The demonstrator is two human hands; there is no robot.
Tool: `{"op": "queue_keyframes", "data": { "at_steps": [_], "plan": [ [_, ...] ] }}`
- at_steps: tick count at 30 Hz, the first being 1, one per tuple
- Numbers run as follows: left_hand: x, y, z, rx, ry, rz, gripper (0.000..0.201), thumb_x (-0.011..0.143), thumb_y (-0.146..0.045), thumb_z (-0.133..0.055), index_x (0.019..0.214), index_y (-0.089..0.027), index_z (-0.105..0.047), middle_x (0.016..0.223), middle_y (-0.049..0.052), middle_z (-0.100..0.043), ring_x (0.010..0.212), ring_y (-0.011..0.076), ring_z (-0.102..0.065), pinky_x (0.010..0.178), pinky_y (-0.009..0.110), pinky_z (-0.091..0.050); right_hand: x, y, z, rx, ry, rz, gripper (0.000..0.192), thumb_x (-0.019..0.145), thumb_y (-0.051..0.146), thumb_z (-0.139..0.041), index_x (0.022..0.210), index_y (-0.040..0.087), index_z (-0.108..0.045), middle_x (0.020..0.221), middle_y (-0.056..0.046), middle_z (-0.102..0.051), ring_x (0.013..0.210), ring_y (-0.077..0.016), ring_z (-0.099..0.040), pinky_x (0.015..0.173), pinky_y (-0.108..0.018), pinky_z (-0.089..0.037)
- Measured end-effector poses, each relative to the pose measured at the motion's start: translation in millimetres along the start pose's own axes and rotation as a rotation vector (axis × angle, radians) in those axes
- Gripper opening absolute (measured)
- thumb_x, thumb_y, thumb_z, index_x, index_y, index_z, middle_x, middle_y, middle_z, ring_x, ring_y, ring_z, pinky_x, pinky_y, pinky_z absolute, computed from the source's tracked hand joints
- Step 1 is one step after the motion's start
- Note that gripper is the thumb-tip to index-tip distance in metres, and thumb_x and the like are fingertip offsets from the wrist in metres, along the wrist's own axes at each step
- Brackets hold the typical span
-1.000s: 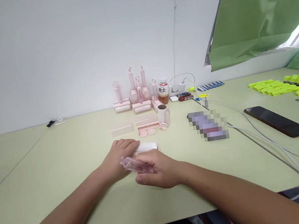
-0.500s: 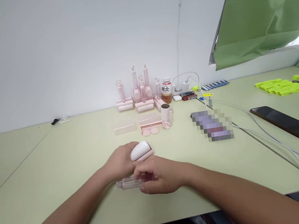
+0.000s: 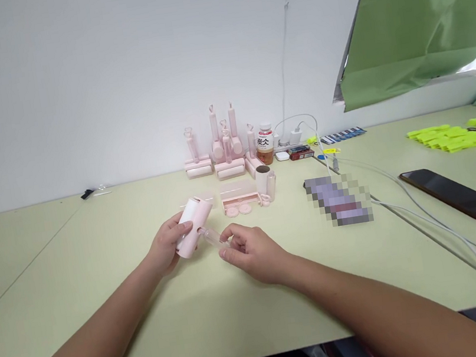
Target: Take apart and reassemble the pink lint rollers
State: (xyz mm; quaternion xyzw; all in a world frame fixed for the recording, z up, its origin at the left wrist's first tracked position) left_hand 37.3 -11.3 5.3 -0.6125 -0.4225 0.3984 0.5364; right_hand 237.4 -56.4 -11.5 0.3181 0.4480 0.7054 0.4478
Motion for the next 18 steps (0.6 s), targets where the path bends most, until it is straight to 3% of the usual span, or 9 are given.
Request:
{"op": "queue_keyframes", "data": {
  "at_steps": [8, 12, 18],
  "plan": [
    [0.7, 1.1, 3.0, 0.062, -0.014, -0.018, 0.048, 0.069, -0.045, -0.069, 0.106, -0.015, -0.059, 0.075, 0.0, -0.06, 0.06, 0.0123, -0.048, 0.053, 0.023, -0.031, 0.4, 3.4, 1.1, -0.062, -0.04, -0.008, 0.014, 0.084, 0.027, -0.058, 0.096, 0.02, -0.06, 0.064, 0.006, -0.047, 0.057, -0.0107, -0.041, 0.054, -0.023, -0.028],
    [0.8, 1.2, 4.9, 0.093, -0.04, -0.031, 0.051, 0.07, -0.044, -0.069, 0.111, -0.015, -0.06, 0.079, 0.001, -0.063, 0.062, 0.0137, -0.051, 0.056, 0.023, -0.034, -0.3, 4.4, 1.1, -0.077, -0.03, 0.022, 0.026, 0.083, 0.019, -0.052, 0.106, 0.021, -0.064, 0.067, 0.004, -0.049, 0.059, -0.0116, -0.043, 0.055, -0.024, -0.03],
    [2.4, 2.6, 9.4, 0.186, -0.098, -0.075, 0.054, 0.071, -0.047, -0.068, 0.114, -0.015, -0.063, 0.088, 0.004, -0.067, 0.071, 0.0183, -0.057, 0.059, 0.025, -0.039, -0.5, 3.7, 1.9, -0.143, -0.082, 0.043, 0.037, 0.084, 0.021, -0.055, 0.119, 0.021, -0.065, 0.075, 0.001, -0.059, 0.065, -0.0138, -0.051, 0.059, -0.024, -0.038]
  ]
}}
Point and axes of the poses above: each hand's wrist, its own x-axis towards the middle knuckle, its own z-axis out of the back of the hand, y = z × x, the point moved 2 cm from there along x, towards the middle knuckle
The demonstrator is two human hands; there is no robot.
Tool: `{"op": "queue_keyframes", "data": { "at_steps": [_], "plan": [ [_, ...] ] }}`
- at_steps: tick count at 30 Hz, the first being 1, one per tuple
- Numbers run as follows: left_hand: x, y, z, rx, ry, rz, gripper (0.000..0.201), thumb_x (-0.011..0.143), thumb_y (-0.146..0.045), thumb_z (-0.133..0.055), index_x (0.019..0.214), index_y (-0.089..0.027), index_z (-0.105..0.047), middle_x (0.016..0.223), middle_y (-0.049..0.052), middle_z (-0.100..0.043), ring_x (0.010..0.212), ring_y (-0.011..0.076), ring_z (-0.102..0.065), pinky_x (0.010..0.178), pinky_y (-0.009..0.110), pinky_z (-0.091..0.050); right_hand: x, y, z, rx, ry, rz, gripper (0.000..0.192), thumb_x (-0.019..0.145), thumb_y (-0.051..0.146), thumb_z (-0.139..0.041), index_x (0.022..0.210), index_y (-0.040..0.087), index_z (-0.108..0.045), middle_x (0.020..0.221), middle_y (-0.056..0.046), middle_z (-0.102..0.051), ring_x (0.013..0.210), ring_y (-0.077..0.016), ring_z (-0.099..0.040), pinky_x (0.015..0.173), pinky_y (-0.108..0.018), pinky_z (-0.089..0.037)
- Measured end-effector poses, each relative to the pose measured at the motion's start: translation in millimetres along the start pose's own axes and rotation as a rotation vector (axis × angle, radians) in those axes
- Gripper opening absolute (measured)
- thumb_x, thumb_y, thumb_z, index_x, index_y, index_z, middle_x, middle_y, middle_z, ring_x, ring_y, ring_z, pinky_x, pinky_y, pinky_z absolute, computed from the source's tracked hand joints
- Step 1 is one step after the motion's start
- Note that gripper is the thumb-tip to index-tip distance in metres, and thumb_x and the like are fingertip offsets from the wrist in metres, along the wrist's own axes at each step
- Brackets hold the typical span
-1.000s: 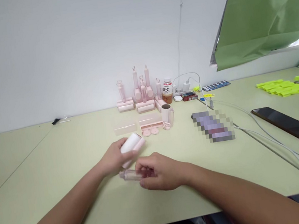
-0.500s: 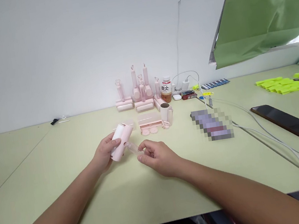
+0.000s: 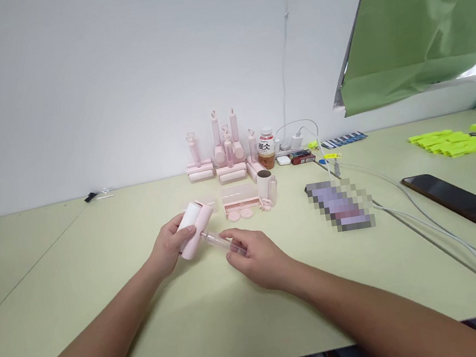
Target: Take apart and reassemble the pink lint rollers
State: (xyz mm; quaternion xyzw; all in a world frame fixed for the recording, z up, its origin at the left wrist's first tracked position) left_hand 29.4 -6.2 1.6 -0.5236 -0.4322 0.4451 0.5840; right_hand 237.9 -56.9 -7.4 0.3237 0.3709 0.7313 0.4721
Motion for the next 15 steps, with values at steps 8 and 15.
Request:
{"op": "queue_keyframes", "data": {
  "at_steps": [8, 15],
  "plan": [
    [-0.7, -0.9, 0.1, 0.126, 0.008, -0.028, 0.054, 0.074, -0.049, -0.065, 0.117, -0.016, -0.063, 0.103, 0.006, -0.068, 0.083, 0.0224, -0.06, 0.067, 0.028, -0.042, -1.1, 0.8, 0.2, -0.109, -0.035, 0.059, 0.044, 0.085, 0.026, -0.056, 0.127, 0.02, -0.065, 0.095, -0.005, -0.068, 0.066, -0.0139, -0.054, 0.063, -0.027, -0.044],
    [-3.6, -0.9, -3.3, 0.248, 0.032, -0.048, 0.049, 0.082, -0.05, -0.059, 0.118, -0.016, -0.059, 0.11, 0.007, -0.066, 0.093, 0.0244, -0.06, 0.075, 0.03, -0.044, -2.0, 2.5, 0.6, -0.11, -0.046, 0.066, 0.039, 0.091, 0.032, -0.051, 0.125, 0.021, -0.067, 0.09, -0.004, -0.07, 0.067, -0.0163, -0.057, 0.064, -0.029, -0.046]
  ]
}}
Point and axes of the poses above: each hand's wrist, its own x-axis towards the middle knuckle, its own z-axis out of the back of the hand, y = z × x, the point moved 2 cm from there along x, towards the middle knuckle
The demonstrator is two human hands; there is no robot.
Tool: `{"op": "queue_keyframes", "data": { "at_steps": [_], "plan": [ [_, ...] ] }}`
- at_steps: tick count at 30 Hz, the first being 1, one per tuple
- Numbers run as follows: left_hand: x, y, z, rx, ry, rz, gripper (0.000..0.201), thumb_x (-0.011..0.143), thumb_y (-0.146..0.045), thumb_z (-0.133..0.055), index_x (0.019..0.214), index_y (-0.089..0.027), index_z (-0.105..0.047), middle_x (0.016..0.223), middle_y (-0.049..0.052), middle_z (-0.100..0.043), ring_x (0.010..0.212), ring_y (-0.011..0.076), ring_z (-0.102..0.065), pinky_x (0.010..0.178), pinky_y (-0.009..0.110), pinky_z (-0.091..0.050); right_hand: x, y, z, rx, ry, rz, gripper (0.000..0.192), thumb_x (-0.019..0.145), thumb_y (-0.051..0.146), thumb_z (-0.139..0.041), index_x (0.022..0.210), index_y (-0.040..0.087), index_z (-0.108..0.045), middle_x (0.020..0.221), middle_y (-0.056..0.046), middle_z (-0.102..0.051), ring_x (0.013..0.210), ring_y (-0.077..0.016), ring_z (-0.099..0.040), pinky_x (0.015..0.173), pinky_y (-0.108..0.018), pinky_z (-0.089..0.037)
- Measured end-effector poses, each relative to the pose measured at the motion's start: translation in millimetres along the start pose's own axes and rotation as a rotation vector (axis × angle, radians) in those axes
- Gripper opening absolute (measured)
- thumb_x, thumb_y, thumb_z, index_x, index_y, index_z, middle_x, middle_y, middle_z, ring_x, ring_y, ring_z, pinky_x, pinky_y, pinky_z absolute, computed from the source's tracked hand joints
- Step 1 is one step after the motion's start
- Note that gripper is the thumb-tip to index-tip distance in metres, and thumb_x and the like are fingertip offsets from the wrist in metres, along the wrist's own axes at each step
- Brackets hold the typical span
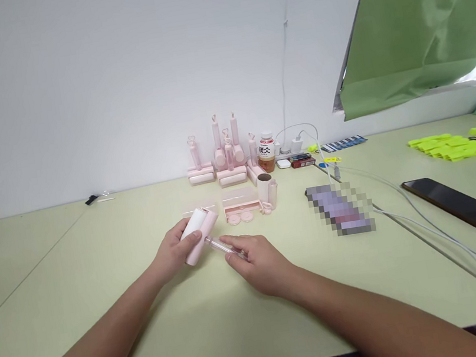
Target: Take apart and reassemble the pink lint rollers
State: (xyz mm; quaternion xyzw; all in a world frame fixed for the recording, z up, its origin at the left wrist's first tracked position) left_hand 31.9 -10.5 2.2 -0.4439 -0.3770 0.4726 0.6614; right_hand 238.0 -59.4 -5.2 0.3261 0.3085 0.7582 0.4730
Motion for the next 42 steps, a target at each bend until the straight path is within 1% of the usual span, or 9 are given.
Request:
{"op": "queue_keyframes", "data": {
  "at_steps": [4, 11, 21, 27, 34, 36, 38, 40, 42],
  "plan": [
    [-1.1, -2.1, -0.5, 0.025, -0.002, -0.039, 0.054, 0.083, -0.053, -0.059, 0.124, -0.018, -0.057, 0.113, 0.007, -0.065, 0.098, 0.0258, -0.06, 0.078, 0.03, -0.045, -0.4, -2.4, -0.8, 0.01, -0.005, -0.033, 0.043, 0.091, 0.033, -0.051, 0.129, 0.019, -0.065, 0.096, -0.007, -0.071, 0.074, -0.0185, -0.06, 0.07, -0.031, -0.048],
    [-3.5, -6.2, 2.3, 0.093, 0.049, -0.056, 0.062, 0.083, -0.059, -0.055, 0.13, -0.019, -0.053, 0.117, 0.009, -0.065, 0.094, 0.0264, -0.061, 0.074, 0.033, -0.048, 0.0, -7.1, -2.4, 0.04, -0.021, 0.002, 0.042, 0.091, 0.032, -0.052, 0.128, 0.019, -0.065, 0.09, -0.005, -0.069, 0.071, -0.0157, -0.057, 0.067, -0.028, -0.046],
    [-6.2, -7.4, 1.2, 0.15, 0.054, -0.109, 0.057, 0.088, -0.057, -0.053, 0.133, -0.022, -0.049, 0.123, 0.007, -0.062, 0.103, 0.0258, -0.059, 0.083, 0.034, -0.047, -2.1, -9.5, -3.3, 0.061, -0.026, 0.027, 0.043, 0.091, 0.032, -0.051, 0.13, 0.018, -0.064, 0.084, -0.005, -0.065, 0.069, -0.0156, -0.055, 0.065, -0.028, -0.044],
    [-8.4, -9.1, -2.8, 0.144, 0.128, -0.096, 0.057, 0.087, -0.056, -0.056, 0.132, -0.021, -0.048, 0.121, 0.007, -0.063, 0.102, 0.0264, -0.06, 0.082, 0.034, -0.047, -2.3, -12.7, -5.7, 0.126, 0.009, 0.005, 0.044, 0.09, 0.032, -0.052, 0.129, 0.016, -0.065, 0.086, -0.005, -0.064, 0.071, -0.0159, -0.055, 0.068, -0.029, -0.044],
    [-6.4, -2.0, -6.5, 0.111, 0.142, -0.075, 0.055, 0.085, -0.057, -0.057, 0.127, -0.021, -0.053, 0.113, 0.006, -0.066, 0.097, 0.0249, -0.062, 0.079, 0.033, -0.05, 0.8, -16.0, -13.7, 0.343, 0.104, -0.144, 0.039, 0.088, 0.032, -0.056, 0.124, 0.018, -0.064, 0.072, 0.003, -0.05, 0.055, -0.0094, -0.044, 0.052, -0.023, -0.036],
    [2.0, 1.8, -2.8, 0.153, 0.095, -0.106, 0.051, 0.088, -0.058, -0.049, 0.12, -0.019, -0.059, 0.113, 0.008, -0.066, 0.1, 0.0255, -0.062, 0.085, 0.037, -0.05, 1.5, -14.9, -15.6, 0.418, 0.136, -0.221, 0.035, 0.087, 0.032, -0.058, 0.117, 0.017, -0.065, 0.065, 0.005, -0.046, 0.051, -0.0086, -0.042, 0.047, -0.021, -0.032],
    [14.9, 6.5, 7.2, 0.27, -0.071, -0.164, 0.05, 0.093, -0.055, -0.038, 0.114, -0.017, -0.063, 0.12, 0.011, -0.063, 0.112, 0.0276, -0.058, 0.097, 0.042, -0.046, 1.4, -12.9, -16.3, 0.463, 0.155, -0.276, 0.031, 0.085, 0.031, -0.059, 0.111, 0.016, -0.065, 0.062, 0.005, -0.046, 0.049, -0.008, -0.039, 0.045, -0.02, -0.03],
    [28.7, 13.4, 20.1, 0.464, -0.287, -0.19, 0.05, 0.094, -0.05, -0.037, 0.122, -0.017, -0.061, 0.136, 0.014, -0.054, 0.13, 0.0302, -0.045, 0.108, 0.048, -0.037, 0.3, -10.8, -16.2, 0.475, 0.168, -0.291, 0.027, 0.085, 0.029, -0.059, 0.107, 0.016, -0.066, 0.061, 0.005, -0.048, 0.049, -0.0078, -0.039, 0.044, -0.019, -0.029],
    [40.0, 23.0, 28.0, 0.666, -0.321, -0.169, 0.055, 0.092, -0.047, -0.044, 0.139, -0.021, -0.049, 0.154, 0.013, -0.035, 0.143, 0.033, -0.028, 0.114, 0.054, -0.028, -1.4, -9.5, -16.0, 0.467, 0.18, -0.3, 0.026, 0.084, 0.029, -0.059, 0.106, 0.017, -0.066, 0.062, 0.005, -0.049, 0.05, -0.0078, -0.039, 0.044, -0.019, -0.031]
  ]
}}
Point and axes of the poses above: each hand's wrist, its own x-axis towards the middle knuckle, its own z-axis out of the back of the hand, y = z × x, the point moved 2 cm from there along x, towards the middle knuckle
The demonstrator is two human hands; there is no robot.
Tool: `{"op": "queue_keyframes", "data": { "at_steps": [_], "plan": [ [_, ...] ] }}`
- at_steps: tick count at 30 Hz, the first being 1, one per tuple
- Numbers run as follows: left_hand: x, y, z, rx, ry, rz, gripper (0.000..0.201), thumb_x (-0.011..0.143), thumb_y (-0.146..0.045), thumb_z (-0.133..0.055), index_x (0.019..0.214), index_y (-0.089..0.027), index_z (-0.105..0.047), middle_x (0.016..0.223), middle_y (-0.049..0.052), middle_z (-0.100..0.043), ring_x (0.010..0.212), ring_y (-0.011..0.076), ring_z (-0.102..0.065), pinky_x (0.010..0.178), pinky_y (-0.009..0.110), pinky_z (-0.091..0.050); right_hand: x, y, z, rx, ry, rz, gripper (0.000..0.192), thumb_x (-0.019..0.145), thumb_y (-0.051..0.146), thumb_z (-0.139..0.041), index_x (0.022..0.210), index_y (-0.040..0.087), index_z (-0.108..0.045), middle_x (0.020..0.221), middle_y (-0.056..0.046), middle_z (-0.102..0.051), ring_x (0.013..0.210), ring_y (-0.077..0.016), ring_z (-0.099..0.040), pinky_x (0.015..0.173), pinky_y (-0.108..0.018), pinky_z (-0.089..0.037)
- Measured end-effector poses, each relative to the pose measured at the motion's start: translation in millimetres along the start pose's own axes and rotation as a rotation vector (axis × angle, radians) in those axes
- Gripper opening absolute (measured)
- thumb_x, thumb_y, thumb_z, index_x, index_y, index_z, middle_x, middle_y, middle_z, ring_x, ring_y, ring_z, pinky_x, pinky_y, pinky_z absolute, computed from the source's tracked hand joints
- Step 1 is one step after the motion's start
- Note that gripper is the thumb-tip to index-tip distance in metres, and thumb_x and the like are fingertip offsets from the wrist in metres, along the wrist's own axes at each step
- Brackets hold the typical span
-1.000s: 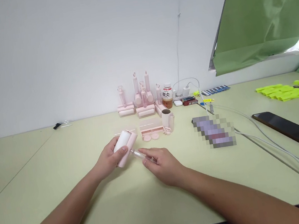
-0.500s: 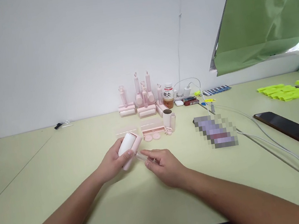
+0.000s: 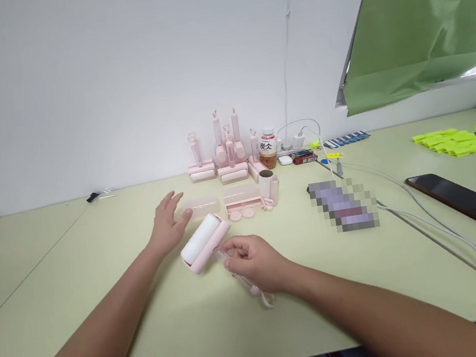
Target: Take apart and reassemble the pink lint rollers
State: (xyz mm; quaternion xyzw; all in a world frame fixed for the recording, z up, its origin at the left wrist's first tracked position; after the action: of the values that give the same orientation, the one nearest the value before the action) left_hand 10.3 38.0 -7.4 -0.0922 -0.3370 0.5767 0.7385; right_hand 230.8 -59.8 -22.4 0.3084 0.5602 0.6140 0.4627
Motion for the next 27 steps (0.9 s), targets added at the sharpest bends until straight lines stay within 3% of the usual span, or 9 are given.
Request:
{"op": "queue_keyframes", "data": {
  "at_steps": [3, 5, 9, 12, 15, 18, 23, 27],
  "plan": [
    [3.4, 11.1, -11.5, 0.17, 0.165, -0.078, 0.064, 0.09, -0.042, -0.05, 0.15, -0.025, -0.034, 0.162, 0.01, -0.018, 0.148, 0.0355, -0.015, 0.117, 0.058, -0.019, -2.7, 0.2, -1.1, -0.027, 0.016, -0.014, 0.027, 0.084, 0.03, -0.06, 0.107, 0.017, -0.066, 0.061, 0.005, -0.047, 0.05, -0.0081, -0.039, 0.043, -0.018, -0.032],
    [1.1, 13.3, -17.6, 0.169, 0.218, -0.093, 0.065, 0.086, -0.039, -0.056, 0.148, -0.025, -0.038, 0.161, 0.01, -0.023, 0.148, 0.037, -0.013, 0.117, 0.059, -0.016, -3.6, 0.7, -2.0, -0.031, 0.032, -0.011, 0.028, 0.084, 0.031, -0.061, 0.108, 0.017, -0.066, 0.061, 0.006, -0.045, 0.051, -0.0082, -0.04, 0.042, -0.018, -0.032],
    [0.2, 16.0, -17.9, -0.056, 0.112, 0.028, 0.055, 0.074, -0.029, -0.068, 0.128, -0.022, -0.058, 0.143, 0.012, -0.046, 0.134, 0.0352, -0.041, 0.115, 0.051, -0.027, -2.5, 1.3, -2.5, -0.02, 0.039, 0.0, 0.03, 0.084, 0.032, -0.061, 0.11, 0.017, -0.066, 0.062, 0.006, -0.043, 0.051, -0.008, -0.039, 0.041, -0.018, -0.032],
    [3.0, 19.3, -11.9, -0.168, 0.058, 0.132, 0.047, 0.074, -0.032, -0.067, 0.119, -0.02, -0.061, 0.128, 0.013, -0.054, 0.112, 0.0306, -0.057, 0.103, 0.048, -0.041, -0.3, 0.0, -1.0, -0.043, 0.018, 0.01, 0.03, 0.084, 0.032, -0.06, 0.109, 0.017, -0.066, 0.062, 0.006, -0.042, 0.05, -0.0079, -0.039, 0.041, -0.018, -0.034],
    [4.2, 19.3, -3.2, -0.334, 0.049, 0.216, 0.042, 0.083, -0.045, -0.057, 0.115, -0.017, -0.06, 0.115, 0.012, -0.061, 0.098, 0.0256, -0.062, 0.09, 0.043, -0.05, 2.4, -2.7, 1.5, -0.057, -0.031, 0.005, 0.035, 0.084, 0.033, -0.06, 0.113, 0.016, -0.064, 0.065, 0.005, -0.047, 0.051, -0.0089, -0.043, 0.042, -0.02, -0.036],
    [1.0, 12.6, 5.9, -0.519, 0.082, 0.24, 0.051, 0.088, -0.056, -0.044, 0.116, -0.016, -0.059, 0.105, 0.01, -0.065, 0.085, 0.0196, -0.064, 0.076, 0.034, -0.053, 4.5, -4.1, 4.2, -0.048, -0.091, 0.013, 0.039, 0.083, 0.036, -0.06, 0.115, 0.014, -0.063, 0.067, 0.003, -0.052, 0.051, -0.0098, -0.045, 0.042, -0.022, -0.038],
    [-10.8, -4.7, 10.8, -0.882, 0.184, 0.26, 0.05, 0.076, -0.057, -0.066, 0.106, -0.017, -0.065, 0.091, 0.005, -0.065, 0.076, 0.0152, -0.061, 0.068, 0.028, -0.048, 4.8, -1.4, 6.3, -0.03, -0.133, 0.04, 0.04, 0.082, 0.037, -0.062, 0.114, 0.014, -0.063, 0.066, 0.003, -0.054, 0.053, -0.0105, -0.045, 0.045, -0.023, -0.039],
    [-16.2, -12.8, 7.4, -0.911, 0.216, 0.248, 0.046, 0.075, -0.055, -0.068, 0.103, -0.018, -0.066, 0.088, 0.004, -0.066, 0.073, 0.0145, -0.057, 0.067, 0.027, -0.045, 4.1, 0.6, 5.6, -0.035, -0.146, 0.05, 0.041, 0.082, 0.038, -0.062, 0.116, 0.014, -0.063, 0.066, 0.004, -0.052, 0.054, -0.0111, -0.047, 0.044, -0.023, -0.04]
  ]
}}
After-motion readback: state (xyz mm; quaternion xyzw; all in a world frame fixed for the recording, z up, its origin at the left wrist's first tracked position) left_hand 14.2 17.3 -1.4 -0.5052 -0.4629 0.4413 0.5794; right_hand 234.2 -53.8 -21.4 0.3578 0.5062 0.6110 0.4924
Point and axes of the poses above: each hand's wrist, its own x-axis towards the middle knuckle, its own z-axis out of the back of the hand, y = z × x, the point moved 2 cm from there along x, towards the middle knuckle
